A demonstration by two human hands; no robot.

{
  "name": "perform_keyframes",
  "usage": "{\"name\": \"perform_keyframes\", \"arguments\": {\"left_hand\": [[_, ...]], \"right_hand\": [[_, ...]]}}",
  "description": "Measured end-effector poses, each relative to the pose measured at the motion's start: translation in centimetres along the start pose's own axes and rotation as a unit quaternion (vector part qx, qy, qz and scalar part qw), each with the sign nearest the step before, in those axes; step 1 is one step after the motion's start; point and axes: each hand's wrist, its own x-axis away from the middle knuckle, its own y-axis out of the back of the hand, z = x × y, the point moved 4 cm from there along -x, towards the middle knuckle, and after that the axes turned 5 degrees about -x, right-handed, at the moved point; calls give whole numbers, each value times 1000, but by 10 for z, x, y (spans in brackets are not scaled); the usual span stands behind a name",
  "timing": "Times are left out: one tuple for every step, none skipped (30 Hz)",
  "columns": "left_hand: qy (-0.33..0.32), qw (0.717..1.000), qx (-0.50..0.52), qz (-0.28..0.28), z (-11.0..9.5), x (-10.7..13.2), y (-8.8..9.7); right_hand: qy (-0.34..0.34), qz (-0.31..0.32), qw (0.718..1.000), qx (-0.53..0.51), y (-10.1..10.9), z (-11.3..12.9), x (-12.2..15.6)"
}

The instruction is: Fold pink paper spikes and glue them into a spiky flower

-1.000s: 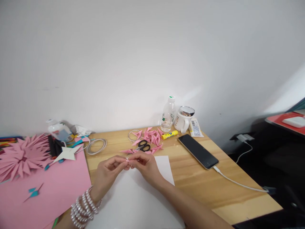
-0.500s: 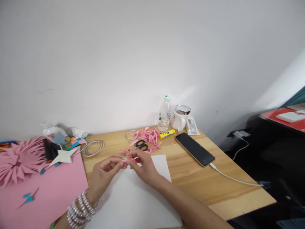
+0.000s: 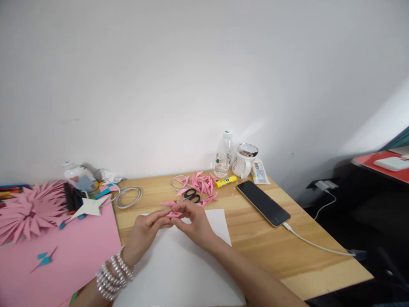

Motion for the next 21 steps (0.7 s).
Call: {"name": "perform_keyframes", "arguments": {"left_hand": [[-6, 1000, -3, -10, 1, 0, 1], [-11, 1000, -4, -14, 1, 0, 2], [-13, 1000, 1, -14, 0, 0, 1], [-13, 1000, 11, -13, -1, 0, 1], [-11, 1000, 24, -12, -3, 1, 0], [-7, 999, 38, -15, -5, 1, 0], [-3, 999, 51, -18, -7, 2, -1], [3, 998, 63, -22, -9, 2, -1], [10, 997, 72, -27, -10, 2, -1], [19, 996, 78, -26, -11, 3, -2], [28, 996, 84, -23, -11, 3, -3], [37, 995, 89, -16, -10, 3, -4], [44, 995, 95, -6, -9, 3, -5], [50, 994, 102, 3, -9, 3, -7], [54, 992, 110, 11, -8, 4, -8], [57, 991, 118, 16, -8, 4, -10], [58, 990, 125, 20, -8, 4, -11], [58, 989, 133, 22, -8, 5, -12], [57, 988, 139, 23, -9, 5, -13], [55, 988, 142, 23, -9, 5, -13], [53, 988, 146, 23, -10, 5, -13]], "right_hand": [[-18, -1, 1000, -24, 0, -1, -1], [-31, -3, 999, -38, 1, -3, -1], [-38, -8, 998, -43, 1, -3, -1], [-39, -14, 998, -39, 2, -4, -1], [-33, -22, 999, -30, 3, -3, -1], [-22, -29, 999, -19, 3, -2, -1], [-6, -33, 999, -8, 4, 0, -1], [12, -32, 999, 0, 4, 2, -1], [30, -28, 999, 7, 3, 4, -1], [44, -22, 999, 13, 3, 6, -1], [51, -20, 998, 17, 3, 7, -1], [51, -22, 998, 21, 3, 8, -1], [44, -31, 998, 25, 3, 7, 0], [33, -44, 998, 28, 3, 6, 0], [22, -60, 998, 30, 4, 5, 1], [13, -75, 997, 28, 4, 4, 2], [4, -90, 996, 23, 4, 2, 3], [-5, -103, 995, 12, 4, 1, 4], [-17, -113, 993, -5, 4, 0, 5], [-32, -120, 992, -28, 4, -2, 5], [-50, -122, 990, -54, 4, -3, 5]]}}
